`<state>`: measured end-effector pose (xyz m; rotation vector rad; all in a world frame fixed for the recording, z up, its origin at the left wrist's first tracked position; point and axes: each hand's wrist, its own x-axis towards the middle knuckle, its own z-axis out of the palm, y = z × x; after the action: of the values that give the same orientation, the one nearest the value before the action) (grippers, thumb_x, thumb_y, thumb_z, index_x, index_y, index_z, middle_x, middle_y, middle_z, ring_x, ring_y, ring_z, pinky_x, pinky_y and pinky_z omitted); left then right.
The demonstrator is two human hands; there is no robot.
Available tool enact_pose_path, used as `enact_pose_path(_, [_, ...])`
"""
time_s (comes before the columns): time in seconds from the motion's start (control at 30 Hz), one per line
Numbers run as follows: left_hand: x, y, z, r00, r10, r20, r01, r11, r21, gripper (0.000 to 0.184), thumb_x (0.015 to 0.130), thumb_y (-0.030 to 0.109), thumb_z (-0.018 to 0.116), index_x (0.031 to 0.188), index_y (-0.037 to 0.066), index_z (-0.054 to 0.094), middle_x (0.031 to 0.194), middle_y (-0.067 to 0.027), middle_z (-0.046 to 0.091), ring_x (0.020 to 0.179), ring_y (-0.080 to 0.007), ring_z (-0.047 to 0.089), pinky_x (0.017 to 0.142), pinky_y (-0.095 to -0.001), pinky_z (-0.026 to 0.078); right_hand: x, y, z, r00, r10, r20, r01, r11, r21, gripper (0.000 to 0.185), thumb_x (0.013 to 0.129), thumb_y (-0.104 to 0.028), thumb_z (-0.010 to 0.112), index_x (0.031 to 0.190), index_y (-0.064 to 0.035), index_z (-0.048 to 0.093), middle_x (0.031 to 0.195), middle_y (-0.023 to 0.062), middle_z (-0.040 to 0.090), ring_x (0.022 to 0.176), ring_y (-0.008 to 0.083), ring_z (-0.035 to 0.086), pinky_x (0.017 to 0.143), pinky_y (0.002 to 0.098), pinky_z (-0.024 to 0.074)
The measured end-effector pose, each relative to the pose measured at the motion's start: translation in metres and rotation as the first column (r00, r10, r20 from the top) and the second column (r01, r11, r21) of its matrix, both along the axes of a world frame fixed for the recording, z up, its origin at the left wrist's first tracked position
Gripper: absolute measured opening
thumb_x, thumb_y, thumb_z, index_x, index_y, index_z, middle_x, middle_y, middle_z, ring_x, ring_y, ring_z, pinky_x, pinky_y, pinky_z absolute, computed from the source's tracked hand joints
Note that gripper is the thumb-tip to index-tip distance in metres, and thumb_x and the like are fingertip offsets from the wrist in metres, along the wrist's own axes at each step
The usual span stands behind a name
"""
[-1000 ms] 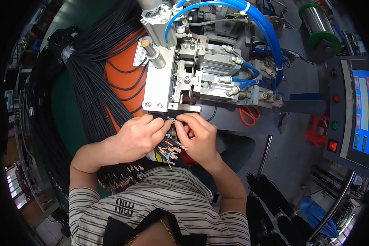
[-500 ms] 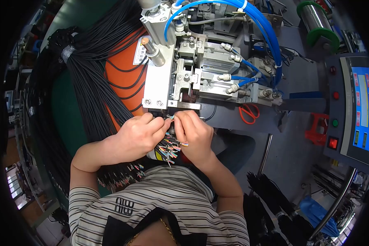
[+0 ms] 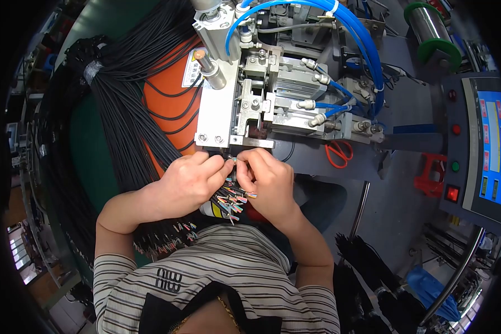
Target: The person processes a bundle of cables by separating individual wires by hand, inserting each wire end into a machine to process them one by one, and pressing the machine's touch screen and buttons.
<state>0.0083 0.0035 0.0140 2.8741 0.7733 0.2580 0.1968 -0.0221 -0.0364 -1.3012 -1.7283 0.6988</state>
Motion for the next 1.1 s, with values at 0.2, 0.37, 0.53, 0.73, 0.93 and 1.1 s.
enact_pose_path(0.2, [0.004,0.003,0.0,0.998,0.049,0.029,-0.049,0.999,-0.018,0.032,0.07,0.012,0.061,0.098,-0.004,0.062,0.084,-0.0061,0.051,0.076,-0.0191,0.057,0.059,-0.0311,0.049,0.002,0.002,0.008,0.995,0.03,0.099,-0.022,0.996,-0.087,0.007,0.079,-0.004,0.069,0.08,-0.004,0.062,0.07,0.0072,0.062,0.049,0.0203,0.06,0.047,0.0319,0.0457])
enact_pose_path(0.37, [0.0,0.003,0.001,0.998,0.049,0.042,-0.048,0.999,-0.023,0.036,0.07,0.012,0.062,0.104,-0.001,0.062,0.084,-0.0059,0.051,0.078,-0.0203,0.058,0.065,-0.0329,0.049,-0.001,0.001,0.011,1.0,-0.002,-0.006,0.002,0.994,-0.106,0.007,0.078,-0.006,0.067,0.077,-0.0038,0.061,0.067,0.0078,0.06,0.051,0.0245,0.059,0.048,0.0339,0.0459])
enact_pose_path(0.53, [0.0,0.003,0.0,0.997,0.061,0.049,-0.06,0.998,-0.022,0.038,0.07,0.012,0.063,0.106,0.0,0.063,0.085,-0.0061,0.052,0.079,-0.0211,0.058,0.068,-0.0331,0.048,0.006,0.006,0.016,0.958,0.065,0.279,-0.069,0.998,0.005,0.004,0.079,-0.004,0.067,0.081,-0.0024,0.064,0.067,0.0081,0.061,0.05,0.0187,0.058,0.049,0.0299,0.046])
enact_pose_path(0.73, [-0.019,0.003,-0.006,0.961,0.157,0.226,-0.129,0.983,-0.134,0.041,0.063,0.003,0.066,0.103,0.001,0.065,0.087,-0.0078,0.055,0.081,-0.026,0.057,0.072,-0.0363,0.046,0.006,-0.002,-0.013,0.935,-0.021,-0.354,-0.109,0.933,-0.342,0.006,0.087,0.0,0.063,0.088,0.0053,0.065,0.071,-0.0016,0.062,0.058,-0.0014,0.05,0.049,0.0162,0.0368])
enact_pose_path(0.93, [-0.03,-0.001,-0.008,0.933,0.275,0.23,-0.254,0.96,-0.118,0.04,0.062,-0.003,0.067,0.102,0.001,0.065,0.087,-0.0087,0.054,0.082,-0.0262,0.054,0.072,-0.0375,0.044,0.008,-0.003,-0.008,0.988,-0.057,-0.147,0.029,0.982,-0.187,0.003,0.082,-0.003,0.066,0.083,0.0,0.065,0.063,0.0073,0.062,0.048,0.0115,0.057,0.047,0.0262,0.0432])
enact_pose_path(1.1, [-0.025,0.004,-0.013,0.919,0.27,0.287,-0.243,0.962,-0.126,0.031,0.068,0.007,0.072,0.097,0.002,0.062,0.077,-0.0079,0.059,0.071,-0.0266,0.057,0.066,-0.037,0.045,0.003,-0.009,0.008,0.805,0.241,-0.543,-0.344,0.934,-0.096,0.032,0.078,0.009,0.065,0.109,-0.0006,0.066,0.096,0.004,0.063,0.065,0.0035,0.05,0.054,0.0185,0.041])
